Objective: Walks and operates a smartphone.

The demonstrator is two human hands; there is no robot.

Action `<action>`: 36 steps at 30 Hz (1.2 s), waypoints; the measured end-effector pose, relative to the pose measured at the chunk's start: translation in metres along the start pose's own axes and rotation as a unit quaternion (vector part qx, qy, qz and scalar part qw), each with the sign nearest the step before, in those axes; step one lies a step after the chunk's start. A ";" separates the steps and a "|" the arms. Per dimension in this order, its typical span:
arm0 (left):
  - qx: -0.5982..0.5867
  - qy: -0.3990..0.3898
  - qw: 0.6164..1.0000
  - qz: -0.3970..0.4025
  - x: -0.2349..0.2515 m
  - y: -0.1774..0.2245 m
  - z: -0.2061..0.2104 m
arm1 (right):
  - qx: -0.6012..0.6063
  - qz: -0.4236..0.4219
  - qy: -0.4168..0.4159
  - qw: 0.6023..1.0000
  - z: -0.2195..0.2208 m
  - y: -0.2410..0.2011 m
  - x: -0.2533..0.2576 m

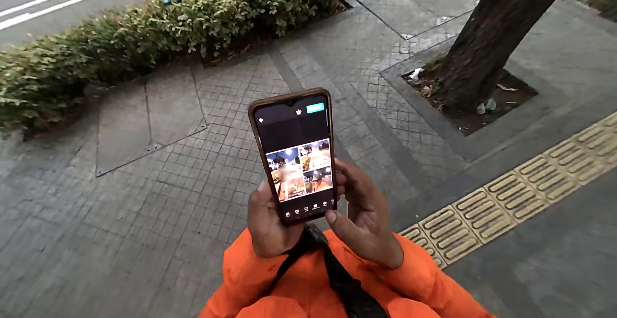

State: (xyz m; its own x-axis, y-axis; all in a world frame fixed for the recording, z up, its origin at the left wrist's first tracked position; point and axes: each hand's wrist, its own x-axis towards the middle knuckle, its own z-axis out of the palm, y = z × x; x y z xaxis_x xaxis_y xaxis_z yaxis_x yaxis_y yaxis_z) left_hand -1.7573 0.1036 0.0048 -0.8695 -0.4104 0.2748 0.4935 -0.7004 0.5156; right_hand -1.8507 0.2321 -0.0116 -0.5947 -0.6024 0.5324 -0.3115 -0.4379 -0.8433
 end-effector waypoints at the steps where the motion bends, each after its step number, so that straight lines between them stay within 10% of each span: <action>1: -0.004 0.003 1.000 -0.001 0.000 0.000 0.000 | 0.000 -0.001 -0.002 1.000 0.000 0.000 0.000; 36: 0.007 0.025 1.000 0.004 0.019 -0.022 0.007 | 0.010 0.006 0.017 1.000 -0.025 0.010 0.009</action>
State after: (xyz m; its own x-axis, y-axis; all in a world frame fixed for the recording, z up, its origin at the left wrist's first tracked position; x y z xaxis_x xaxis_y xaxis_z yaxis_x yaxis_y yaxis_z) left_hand -1.7848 0.1155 0.0040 -0.8633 -0.4448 0.2382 0.4998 -0.6884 0.5257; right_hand -1.8774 0.2392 -0.0167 -0.6227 -0.5850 0.5196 -0.2903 -0.4440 -0.8477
